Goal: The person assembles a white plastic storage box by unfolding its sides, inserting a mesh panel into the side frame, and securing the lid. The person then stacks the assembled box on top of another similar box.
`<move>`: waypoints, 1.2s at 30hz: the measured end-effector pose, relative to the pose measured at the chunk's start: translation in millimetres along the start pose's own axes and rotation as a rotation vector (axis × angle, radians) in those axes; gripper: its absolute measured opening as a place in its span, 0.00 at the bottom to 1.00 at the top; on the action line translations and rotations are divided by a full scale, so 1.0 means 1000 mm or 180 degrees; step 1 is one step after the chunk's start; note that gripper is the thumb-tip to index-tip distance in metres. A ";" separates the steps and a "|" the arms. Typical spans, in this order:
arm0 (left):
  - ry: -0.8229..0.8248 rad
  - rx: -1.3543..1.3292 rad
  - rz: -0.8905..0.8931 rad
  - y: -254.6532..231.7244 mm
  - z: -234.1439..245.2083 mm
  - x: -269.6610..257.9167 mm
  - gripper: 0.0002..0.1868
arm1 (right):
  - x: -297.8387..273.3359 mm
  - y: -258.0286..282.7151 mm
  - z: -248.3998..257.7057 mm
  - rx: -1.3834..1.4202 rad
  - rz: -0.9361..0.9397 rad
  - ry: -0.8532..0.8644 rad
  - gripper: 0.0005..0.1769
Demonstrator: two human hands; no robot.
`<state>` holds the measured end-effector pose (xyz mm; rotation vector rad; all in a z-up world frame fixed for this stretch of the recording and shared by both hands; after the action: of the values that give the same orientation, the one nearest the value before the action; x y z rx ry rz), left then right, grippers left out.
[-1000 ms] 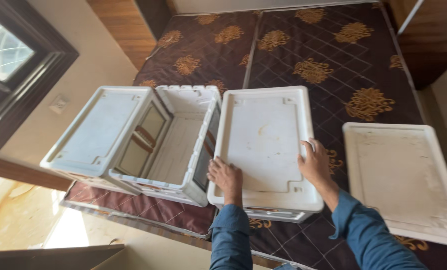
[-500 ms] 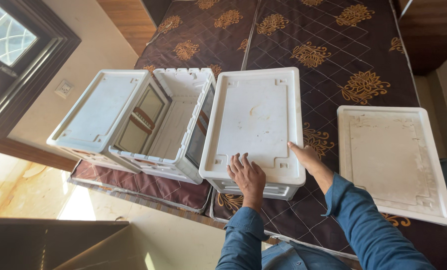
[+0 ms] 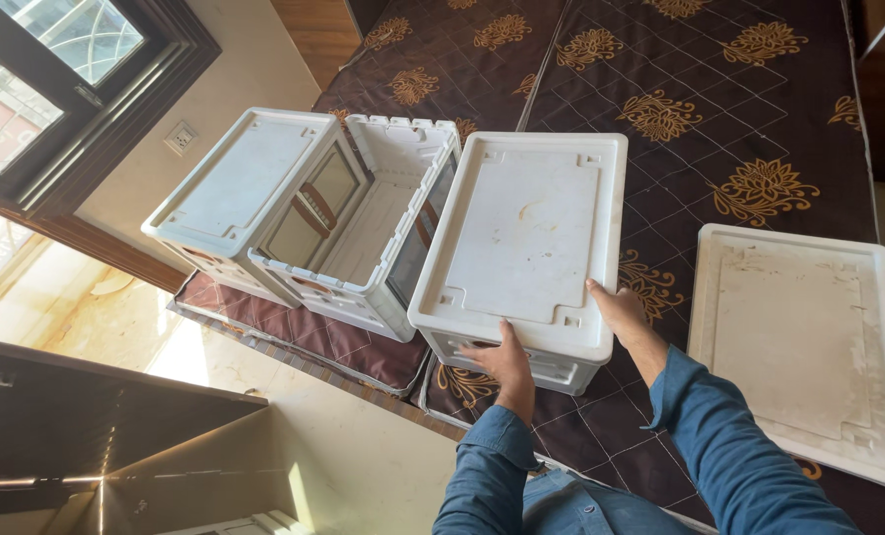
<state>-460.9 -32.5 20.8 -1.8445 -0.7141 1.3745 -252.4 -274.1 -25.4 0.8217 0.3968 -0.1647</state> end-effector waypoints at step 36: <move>0.0762 0.0367 0.0653 0.050 -0.060 0.038 0.71 | 0.009 0.030 0.002 0.1470 0.0385 0.0240 0.27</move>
<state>-392.0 -45.6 -30.6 -1.9883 -0.3246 1.2620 -234.8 -254.9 -7.1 1.3068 0.3837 -0.1137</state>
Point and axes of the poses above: each hand's wrist, its own x-axis towards the middle knuckle, its own z-axis out of the back of the hand, y = z × x, the point moved 10 cm from there along x, towards the middle knuckle, and after that the axes turned 14 degrees about -x, right-handed, at the moved point
